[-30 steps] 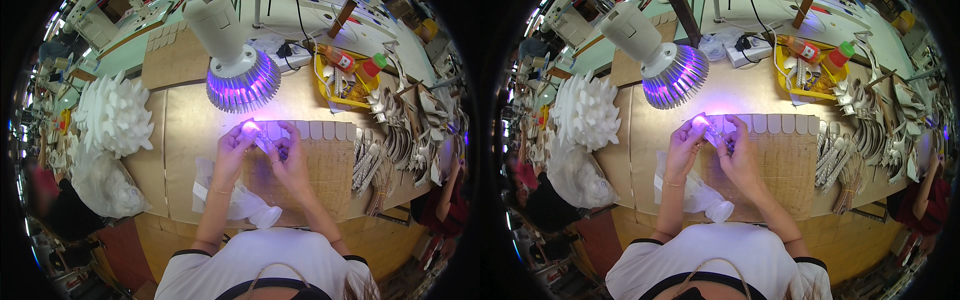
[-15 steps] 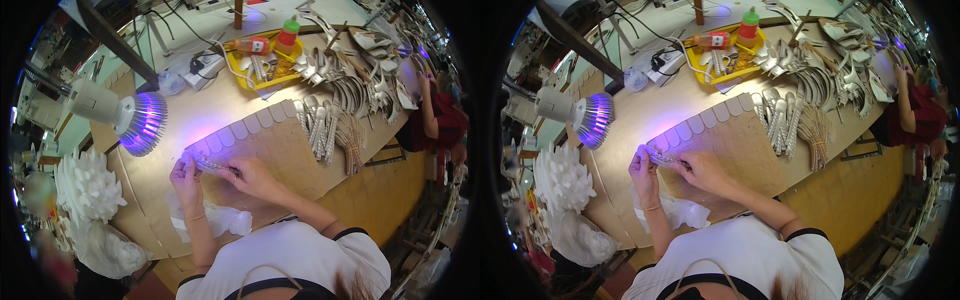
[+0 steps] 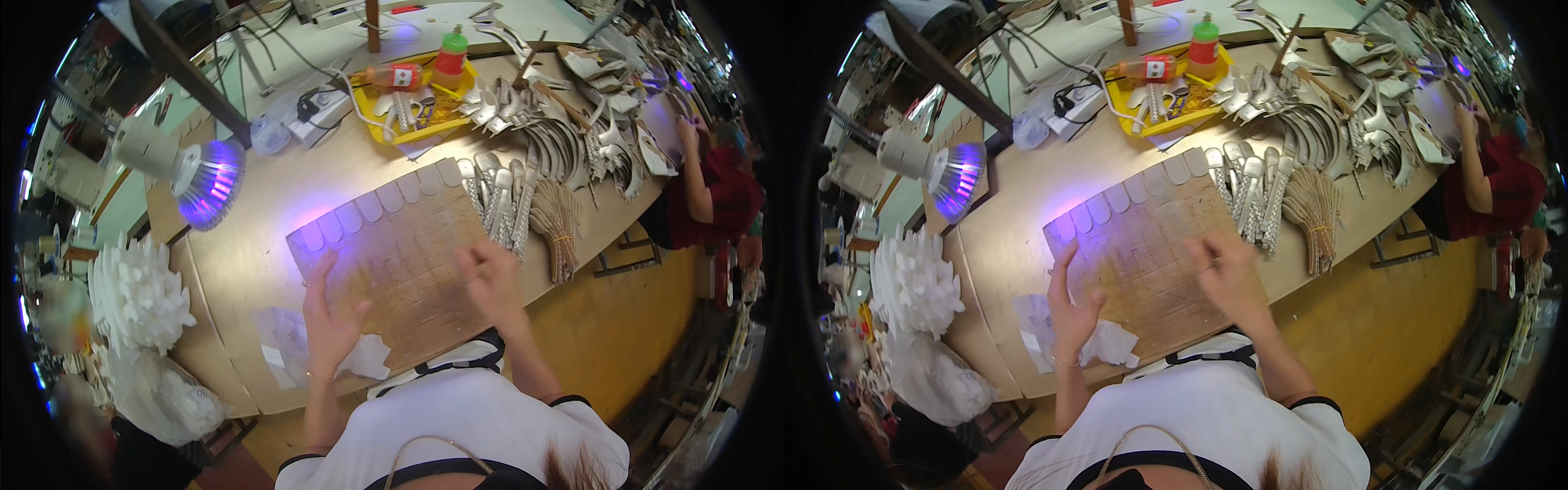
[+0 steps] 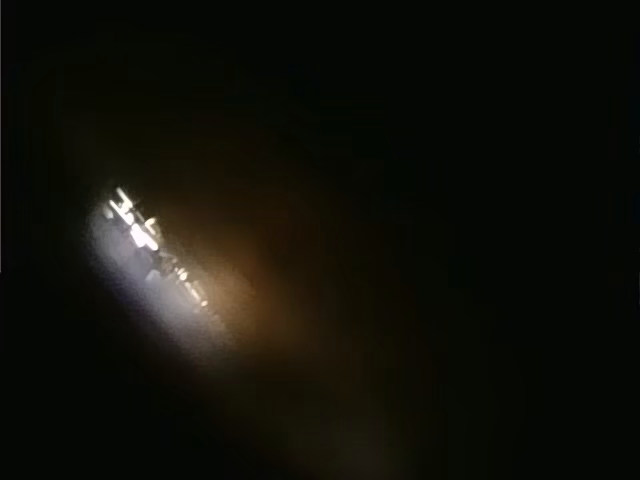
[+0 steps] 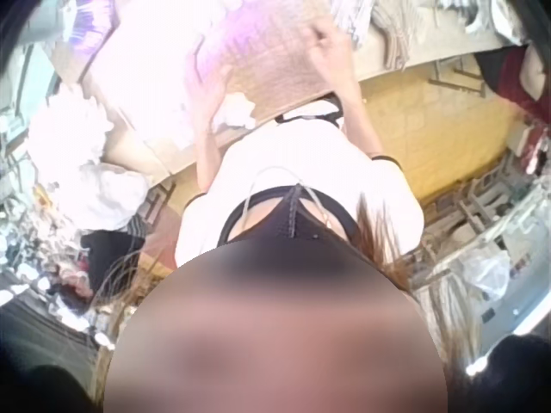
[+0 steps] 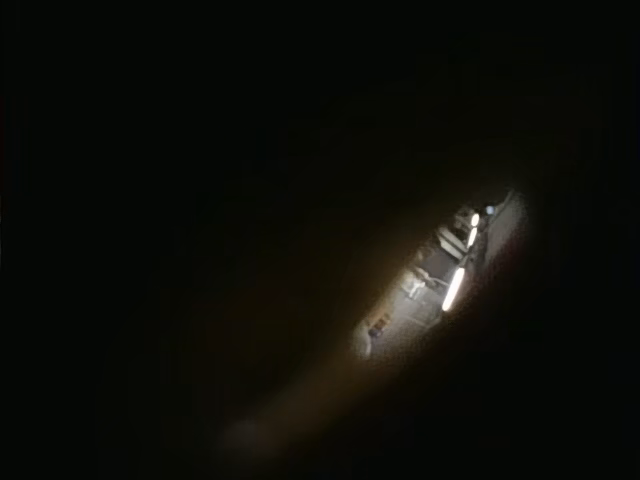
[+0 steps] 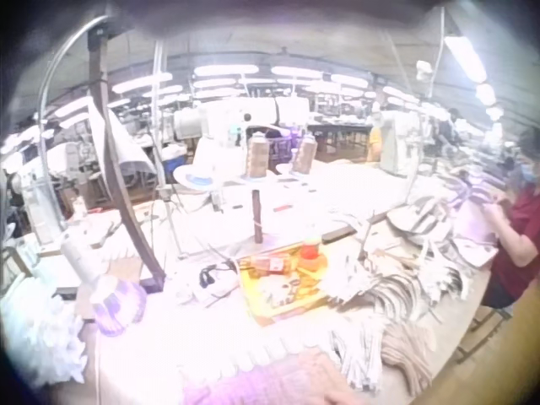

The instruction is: The person assembles small decorative items by attaching braided strips to flat pieces using a UV lamp to cure adhesive. They handle multiple items, aligning and pressing them together, then curing under the lamp. The person also bundles finished items and interacts with a coworker who inspects the work.

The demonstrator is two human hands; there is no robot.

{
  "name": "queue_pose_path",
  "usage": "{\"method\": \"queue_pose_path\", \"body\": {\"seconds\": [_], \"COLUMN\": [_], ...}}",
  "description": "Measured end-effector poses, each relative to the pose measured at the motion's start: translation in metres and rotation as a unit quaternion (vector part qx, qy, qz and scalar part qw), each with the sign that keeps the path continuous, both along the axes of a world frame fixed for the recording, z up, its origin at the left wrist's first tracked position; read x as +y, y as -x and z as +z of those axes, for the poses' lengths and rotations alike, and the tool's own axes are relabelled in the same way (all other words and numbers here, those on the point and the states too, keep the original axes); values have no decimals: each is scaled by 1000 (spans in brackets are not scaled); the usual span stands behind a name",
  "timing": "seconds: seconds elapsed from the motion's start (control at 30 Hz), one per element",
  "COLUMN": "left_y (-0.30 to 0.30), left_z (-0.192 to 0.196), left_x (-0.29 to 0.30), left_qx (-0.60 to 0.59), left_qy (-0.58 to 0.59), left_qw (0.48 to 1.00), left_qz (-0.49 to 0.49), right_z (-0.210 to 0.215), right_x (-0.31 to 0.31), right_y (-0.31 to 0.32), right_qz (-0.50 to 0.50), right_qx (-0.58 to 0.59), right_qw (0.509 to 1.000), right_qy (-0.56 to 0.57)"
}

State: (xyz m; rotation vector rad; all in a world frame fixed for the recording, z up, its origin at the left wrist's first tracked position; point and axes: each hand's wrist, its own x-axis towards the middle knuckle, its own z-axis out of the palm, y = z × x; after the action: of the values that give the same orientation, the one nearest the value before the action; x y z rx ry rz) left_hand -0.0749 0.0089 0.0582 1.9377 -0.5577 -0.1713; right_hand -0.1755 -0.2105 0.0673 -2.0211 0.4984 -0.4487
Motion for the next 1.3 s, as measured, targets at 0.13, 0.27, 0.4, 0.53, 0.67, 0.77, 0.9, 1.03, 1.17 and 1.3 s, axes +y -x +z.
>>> {"method": "queue_pose_path", "body": {"seconds": [0.13, 0.27, 0.4, 0.53, 0.67, 0.77, 0.9, 1.03, 1.17, 1.3], "left_y": [29, 57, 63, 42, 4, -12, -12, -13, 1, 19], "left_z": [8, -11, -44, -61, -65, -61, -45, -26, -26, -17], "left_x": [43, 77, 107, 145, 177, 194, 210, 207, 165, 115], "left_qx": [-79, -33, -111, -200, -187, -152, -234, -216, -280, -308], "left_qy": [-312, -352, -343, -294, -167, -75, -148, -158, -187, -254], "left_qw": [941, 930, 933, 926, 919, 904, 841, 822, 821, 877], "left_qz": [-108, -103, -10, 127, 305, 393, 465, 503, 460, 269], "right_z": [-15, -32, -34, -44, -53, -61, -73, -66, -47, -37], "right_x": [-58, -79, -63, -29, -12, 1, 23, 43, 34, -6], "right_y": [16, 27, 56, 67, 64, 49, 0, -32, -22, 9], "right_qz": [-121, -230, -165, -69, 18, 51, 47, 94, 69, -64], "right_qx": [20, 35, 126, 161, 178, 115, 83, 62, 23, -21], "right_qw": [991, 922, 973, 985, 978, 983, 987, 994, 997, 997], "right_qy": [47, 309, 104, 5, -109, -136, -125, -10, -15, 37]}}
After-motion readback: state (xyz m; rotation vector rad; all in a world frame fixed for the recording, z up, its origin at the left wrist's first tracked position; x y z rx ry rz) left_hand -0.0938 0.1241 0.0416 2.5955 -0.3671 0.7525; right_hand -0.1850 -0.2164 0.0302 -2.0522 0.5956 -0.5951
